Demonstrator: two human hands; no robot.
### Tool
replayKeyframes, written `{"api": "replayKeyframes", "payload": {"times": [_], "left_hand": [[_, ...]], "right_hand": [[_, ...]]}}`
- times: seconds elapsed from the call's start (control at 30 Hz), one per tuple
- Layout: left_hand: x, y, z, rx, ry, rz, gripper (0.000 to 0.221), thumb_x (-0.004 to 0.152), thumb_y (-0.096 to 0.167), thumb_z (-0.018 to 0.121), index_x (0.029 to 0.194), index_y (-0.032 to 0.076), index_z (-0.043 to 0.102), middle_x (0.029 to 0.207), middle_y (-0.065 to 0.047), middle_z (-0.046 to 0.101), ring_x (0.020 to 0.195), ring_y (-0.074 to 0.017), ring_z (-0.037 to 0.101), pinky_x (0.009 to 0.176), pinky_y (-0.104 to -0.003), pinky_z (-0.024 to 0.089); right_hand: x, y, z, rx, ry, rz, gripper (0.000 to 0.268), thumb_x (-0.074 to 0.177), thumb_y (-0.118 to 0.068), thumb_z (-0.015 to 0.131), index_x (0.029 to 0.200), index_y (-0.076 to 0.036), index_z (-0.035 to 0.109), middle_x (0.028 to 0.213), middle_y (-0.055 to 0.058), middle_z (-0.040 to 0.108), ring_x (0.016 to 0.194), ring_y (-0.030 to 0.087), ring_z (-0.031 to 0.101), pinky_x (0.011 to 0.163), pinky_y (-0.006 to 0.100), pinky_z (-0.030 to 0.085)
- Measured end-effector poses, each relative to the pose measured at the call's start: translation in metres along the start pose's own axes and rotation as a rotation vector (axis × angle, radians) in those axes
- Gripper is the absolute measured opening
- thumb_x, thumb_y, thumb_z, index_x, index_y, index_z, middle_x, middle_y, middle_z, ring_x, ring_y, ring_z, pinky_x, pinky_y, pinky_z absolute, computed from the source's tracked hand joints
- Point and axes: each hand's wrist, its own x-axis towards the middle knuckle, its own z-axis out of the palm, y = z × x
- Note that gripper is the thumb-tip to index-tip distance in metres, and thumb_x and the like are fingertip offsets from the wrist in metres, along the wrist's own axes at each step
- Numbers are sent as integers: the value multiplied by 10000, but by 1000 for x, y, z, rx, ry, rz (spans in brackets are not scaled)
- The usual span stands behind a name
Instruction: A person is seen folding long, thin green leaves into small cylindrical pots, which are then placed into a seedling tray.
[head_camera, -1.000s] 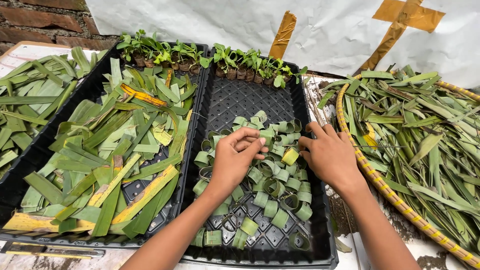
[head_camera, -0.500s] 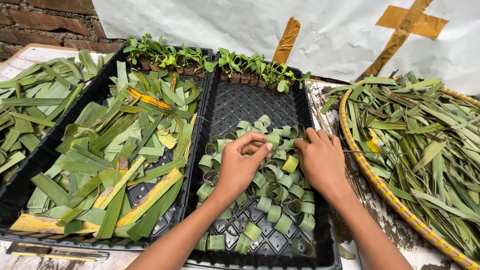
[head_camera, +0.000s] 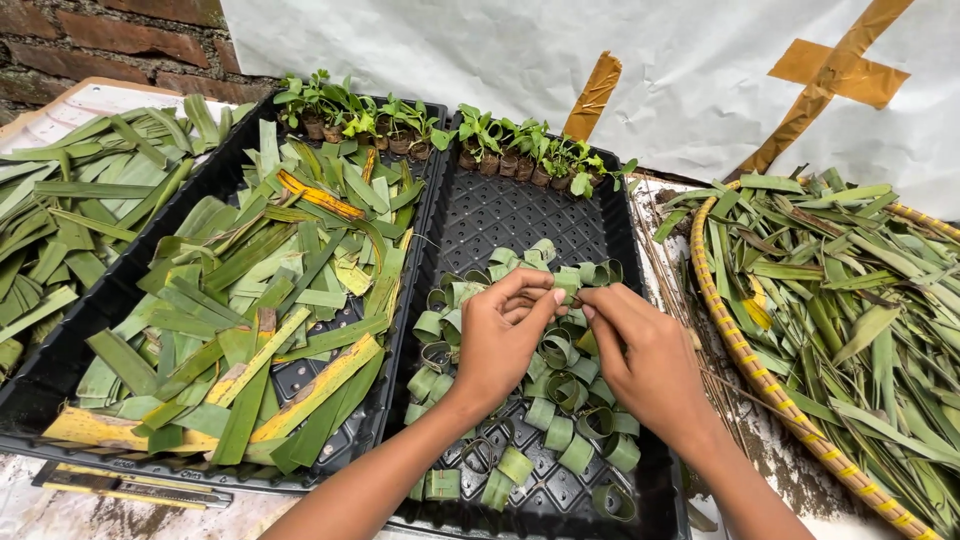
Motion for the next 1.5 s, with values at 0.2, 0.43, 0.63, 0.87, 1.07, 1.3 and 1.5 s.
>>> {"api": "replayKeyframes", "payload": {"times": [0.2, 0.43, 0.63, 0.87, 1.07, 1.3, 1.5], "left_hand": [[1, -1, -3, -66, -39, 62, 146, 904, -8, 727, 1045, -44, 731, 815, -196, 775, 732, -144, 750, 714, -239, 641], [3, 3, 3, -198, -96, 85, 179, 882, -34, 756, 1056, -46, 720, 801, -204, 770, 707, -158, 755, 695, -248, 650], [0, 0, 2, -164, -115, 74, 162, 873, -34, 769, 1028, -27, 722, 753, -192, 763, 675, -141, 747, 698, -233, 647], [3, -4, 0, -132, -43, 86, 113, 905, -14, 741, 1015, -33, 721, 793, -200, 773, 700, -167, 769, 684, -238, 651], [-4, -4, 5, -103, -3, 116, 96, 904, -10, 740, 991, -45, 716, 782, -200, 761, 694, -188, 771, 661, -249, 656], [-7, 8, 0, 122, -23, 244, 86, 932, 57, 700, 1005, 11, 698, 894, -120, 758, 782, -192, 804, 713, -250, 686], [-2, 11, -2, 144, 56, 210, 99, 935, 86, 697, 1002, 13, 696, 883, -109, 744, 731, -177, 805, 667, -246, 698]], "right_hand": [[5, -4, -5, 168, 19, 3, 203, 1024, -115, 529, 992, -149, 726, 622, 62, 592, 516, 216, 551, 525, 348, 486], [5, -7, -19, 213, 44, -17, 219, 1015, -92, 526, 997, -146, 738, 592, 63, 574, 485, 193, 510, 490, 331, 463], [3, -9, -18, 202, 75, -24, 215, 1005, -80, 540, 992, -133, 747, 585, 78, 573, 483, 233, 522, 505, 351, 470], [-1, -12, -19, 173, 113, -28, 180, 995, -93, 576, 1001, -137, 750, 597, 71, 569, 498, 230, 533, 520, 349, 479], [-6, -3, -4, 133, 107, -52, 187, 991, -109, 588, 1004, -173, 763, 586, 43, 568, 512, 224, 573, 528, 336, 502], [-4, 6, 5, -12, 113, -210, 198, 970, 0, 584, 1115, -54, 707, 842, 28, 703, 648, 136, 640, 481, 254, 511], [8, 6, 11, -115, 120, -238, 192, 978, -80, 577, 1120, -90, 706, 854, -2, 679, 587, 141, 621, 404, 283, 467]]}}
